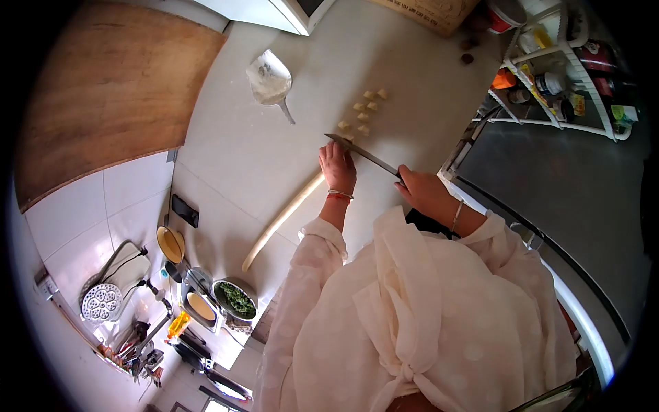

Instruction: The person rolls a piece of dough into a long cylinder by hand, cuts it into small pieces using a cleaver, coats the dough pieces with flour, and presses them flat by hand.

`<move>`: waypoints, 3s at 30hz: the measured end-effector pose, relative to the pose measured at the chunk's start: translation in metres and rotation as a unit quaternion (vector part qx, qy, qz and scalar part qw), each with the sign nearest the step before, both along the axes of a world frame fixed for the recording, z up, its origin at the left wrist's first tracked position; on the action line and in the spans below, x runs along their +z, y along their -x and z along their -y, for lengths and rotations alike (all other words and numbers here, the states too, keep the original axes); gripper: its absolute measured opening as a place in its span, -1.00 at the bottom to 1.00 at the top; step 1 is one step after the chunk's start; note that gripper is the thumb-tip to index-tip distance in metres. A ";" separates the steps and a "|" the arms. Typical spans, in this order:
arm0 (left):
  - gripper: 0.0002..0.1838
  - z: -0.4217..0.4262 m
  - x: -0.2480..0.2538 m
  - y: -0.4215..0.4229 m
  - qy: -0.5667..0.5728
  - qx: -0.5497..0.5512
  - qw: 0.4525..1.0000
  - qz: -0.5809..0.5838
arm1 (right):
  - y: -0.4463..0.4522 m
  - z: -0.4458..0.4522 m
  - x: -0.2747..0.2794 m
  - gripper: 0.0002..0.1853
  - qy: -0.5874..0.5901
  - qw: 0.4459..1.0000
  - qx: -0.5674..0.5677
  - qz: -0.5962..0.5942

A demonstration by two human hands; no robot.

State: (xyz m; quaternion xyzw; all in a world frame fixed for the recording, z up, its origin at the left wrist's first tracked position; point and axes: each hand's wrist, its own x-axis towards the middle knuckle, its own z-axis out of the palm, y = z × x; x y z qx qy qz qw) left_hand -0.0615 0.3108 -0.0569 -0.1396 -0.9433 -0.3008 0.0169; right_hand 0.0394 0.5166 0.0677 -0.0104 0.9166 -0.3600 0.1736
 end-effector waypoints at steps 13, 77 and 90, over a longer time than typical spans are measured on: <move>-0.79 0.022 0.009 0.011 -0.079 0.000 0.997 -0.027 | 0.007 0.014 -0.010 -0.75 0.032 0.999 -0.020 -0.023; -0.82 0.053 0.009 -0.001 -0.059 0.037 0.997 -0.035 | -0.004 0.060 -0.001 -0.76 -0.035 0.999 0.017 0.001; -0.53 0.043 0.029 -0.029 -0.064 0.072 0.995 0.030 | 0.001 0.027 -0.006 -0.69 0.126 0.982 -0.141 0.002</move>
